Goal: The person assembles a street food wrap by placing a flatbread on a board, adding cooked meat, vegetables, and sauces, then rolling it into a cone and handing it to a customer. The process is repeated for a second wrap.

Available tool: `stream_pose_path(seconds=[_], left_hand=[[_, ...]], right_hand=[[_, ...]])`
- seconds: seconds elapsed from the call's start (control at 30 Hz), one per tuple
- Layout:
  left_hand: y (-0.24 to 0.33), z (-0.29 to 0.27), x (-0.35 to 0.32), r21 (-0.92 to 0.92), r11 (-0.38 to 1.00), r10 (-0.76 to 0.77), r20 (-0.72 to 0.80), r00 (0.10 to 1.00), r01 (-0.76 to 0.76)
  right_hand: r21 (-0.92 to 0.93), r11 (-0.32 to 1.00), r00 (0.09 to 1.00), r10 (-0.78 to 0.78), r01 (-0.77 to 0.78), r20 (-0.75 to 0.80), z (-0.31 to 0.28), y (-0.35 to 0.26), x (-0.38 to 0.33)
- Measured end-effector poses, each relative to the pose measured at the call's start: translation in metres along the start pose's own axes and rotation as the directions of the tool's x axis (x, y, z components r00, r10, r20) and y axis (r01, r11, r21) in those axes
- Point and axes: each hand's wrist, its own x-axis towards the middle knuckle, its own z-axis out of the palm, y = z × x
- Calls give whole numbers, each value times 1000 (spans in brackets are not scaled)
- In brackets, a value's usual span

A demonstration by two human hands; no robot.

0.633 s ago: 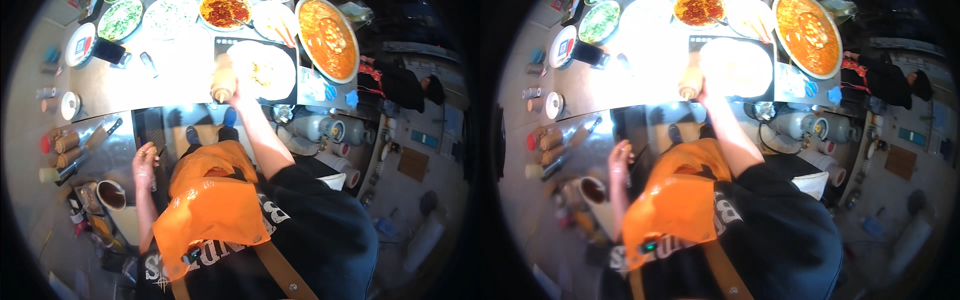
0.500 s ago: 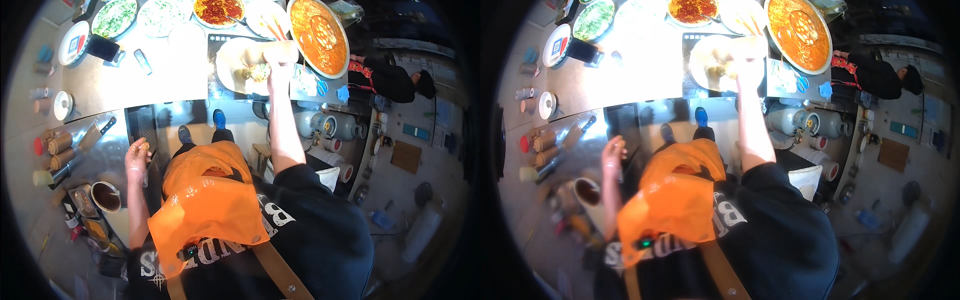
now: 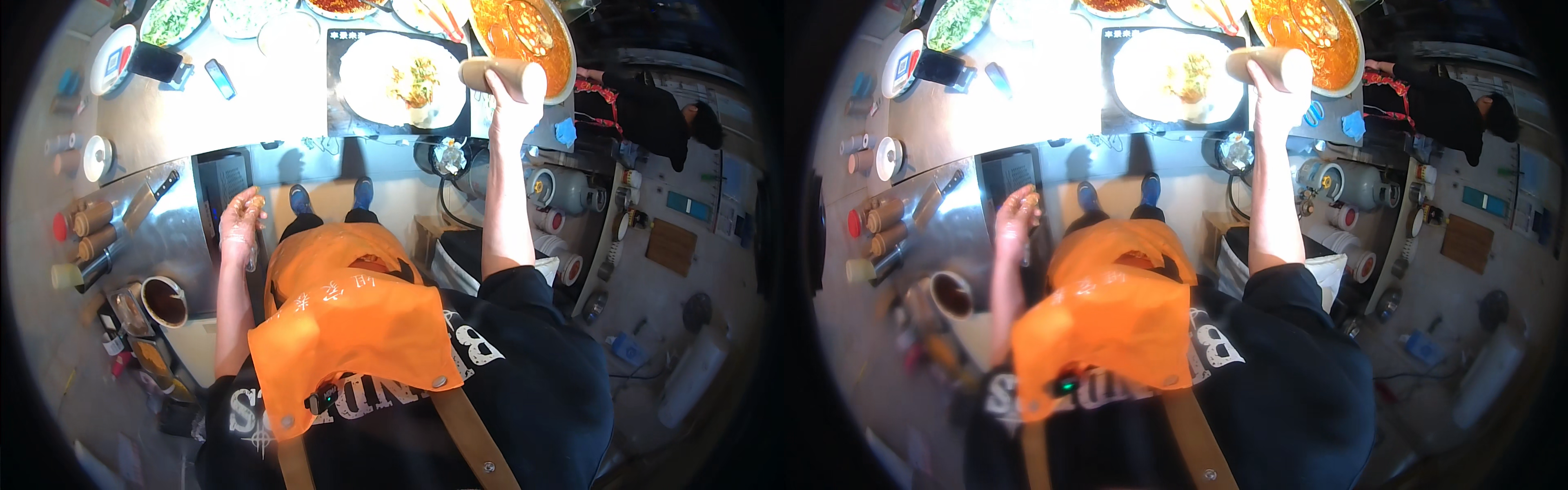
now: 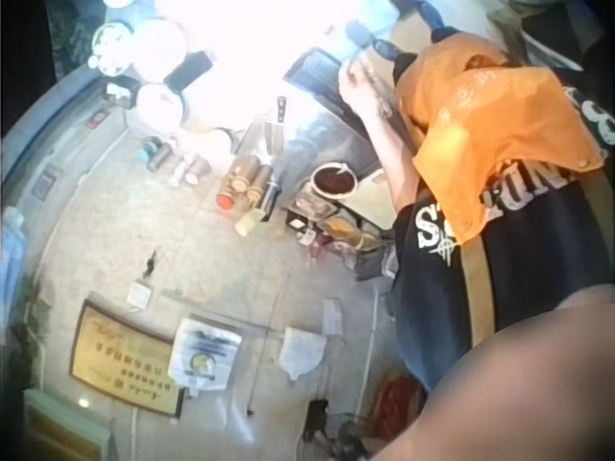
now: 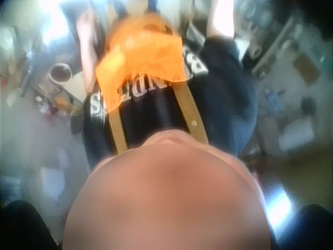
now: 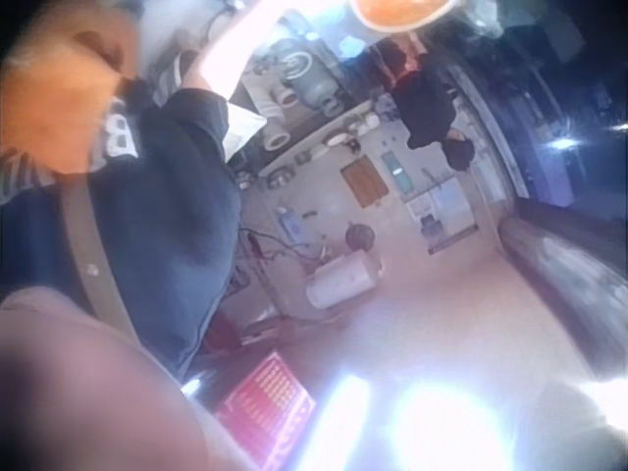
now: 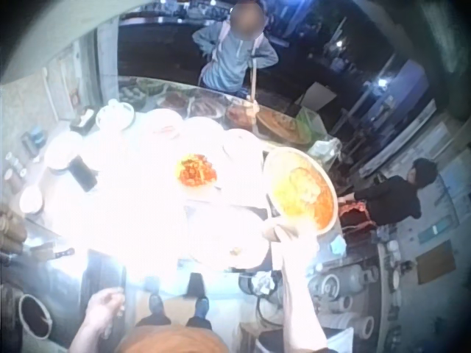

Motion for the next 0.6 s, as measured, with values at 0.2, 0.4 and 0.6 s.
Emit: stream_pose_path(seconds=[0.2, 0.4, 0.6], left_hand=[[13, 59, -21, -20, 999, 25, -25, 999, -25], [19, 112, -50, 9, 998, 64, -75, 995, -63], [17, 139, -66, -22, 996, 84, -105, 991, -87]], right_hand=[[146, 988, 994, 30, -46, 110, -33, -1, 9], [3, 999, 971, -41, 41, 237, -40, -7, 14], [214, 968, 939, 50, -129, 340, -56, 13, 18]])
